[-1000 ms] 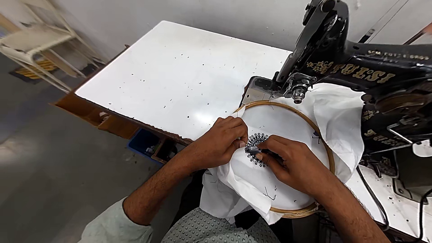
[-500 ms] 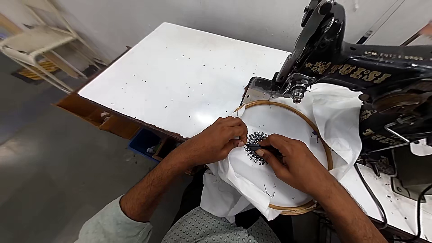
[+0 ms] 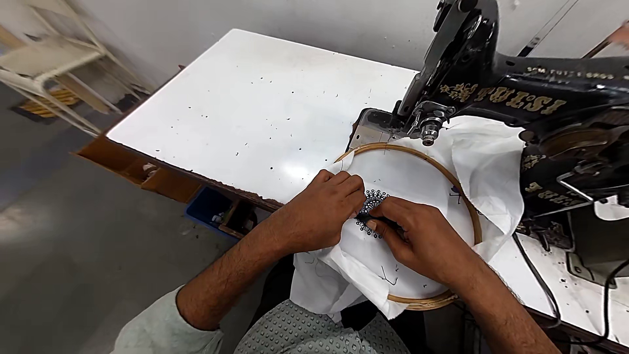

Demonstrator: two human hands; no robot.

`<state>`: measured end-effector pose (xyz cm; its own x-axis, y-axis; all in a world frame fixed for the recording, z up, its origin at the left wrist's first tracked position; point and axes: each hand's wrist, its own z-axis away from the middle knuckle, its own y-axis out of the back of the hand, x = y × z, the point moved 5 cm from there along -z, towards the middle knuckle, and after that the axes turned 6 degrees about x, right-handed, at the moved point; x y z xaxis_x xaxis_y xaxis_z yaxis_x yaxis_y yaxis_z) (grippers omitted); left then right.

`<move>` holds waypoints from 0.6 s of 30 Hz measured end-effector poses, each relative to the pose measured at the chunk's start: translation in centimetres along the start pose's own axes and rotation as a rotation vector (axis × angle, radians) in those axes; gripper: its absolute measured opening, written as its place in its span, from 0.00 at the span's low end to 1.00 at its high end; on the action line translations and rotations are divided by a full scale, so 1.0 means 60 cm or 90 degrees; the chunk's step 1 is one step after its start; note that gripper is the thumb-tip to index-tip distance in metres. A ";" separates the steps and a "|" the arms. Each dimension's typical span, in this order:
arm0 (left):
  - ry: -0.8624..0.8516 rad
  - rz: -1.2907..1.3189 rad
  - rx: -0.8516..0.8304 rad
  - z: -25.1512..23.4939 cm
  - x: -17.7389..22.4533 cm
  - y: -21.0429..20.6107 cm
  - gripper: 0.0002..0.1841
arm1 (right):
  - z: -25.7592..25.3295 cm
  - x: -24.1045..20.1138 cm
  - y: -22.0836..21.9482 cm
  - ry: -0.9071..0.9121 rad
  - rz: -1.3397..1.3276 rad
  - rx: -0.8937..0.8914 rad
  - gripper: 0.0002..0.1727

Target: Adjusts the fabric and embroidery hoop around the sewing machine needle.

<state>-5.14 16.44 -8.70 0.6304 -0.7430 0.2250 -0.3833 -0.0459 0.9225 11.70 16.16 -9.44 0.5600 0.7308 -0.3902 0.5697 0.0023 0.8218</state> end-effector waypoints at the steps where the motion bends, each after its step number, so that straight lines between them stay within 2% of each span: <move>1: 0.001 0.002 -0.004 0.000 -0.002 -0.002 0.04 | 0.000 -0.001 -0.001 0.002 0.002 0.008 0.11; 8: 0.053 0.174 0.063 0.012 -0.032 -0.001 0.08 | 0.011 0.007 0.014 -0.004 0.005 0.010 0.12; 18: 0.056 0.174 0.070 0.013 -0.030 -0.004 0.08 | 0.005 0.005 0.005 0.030 0.038 0.002 0.14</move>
<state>-6.70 17.28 -9.58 0.5482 -0.6775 0.4904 -0.6142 0.0719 0.7859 12.20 16.17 -9.42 0.5647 0.7607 -0.3201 0.5374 -0.0446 0.8421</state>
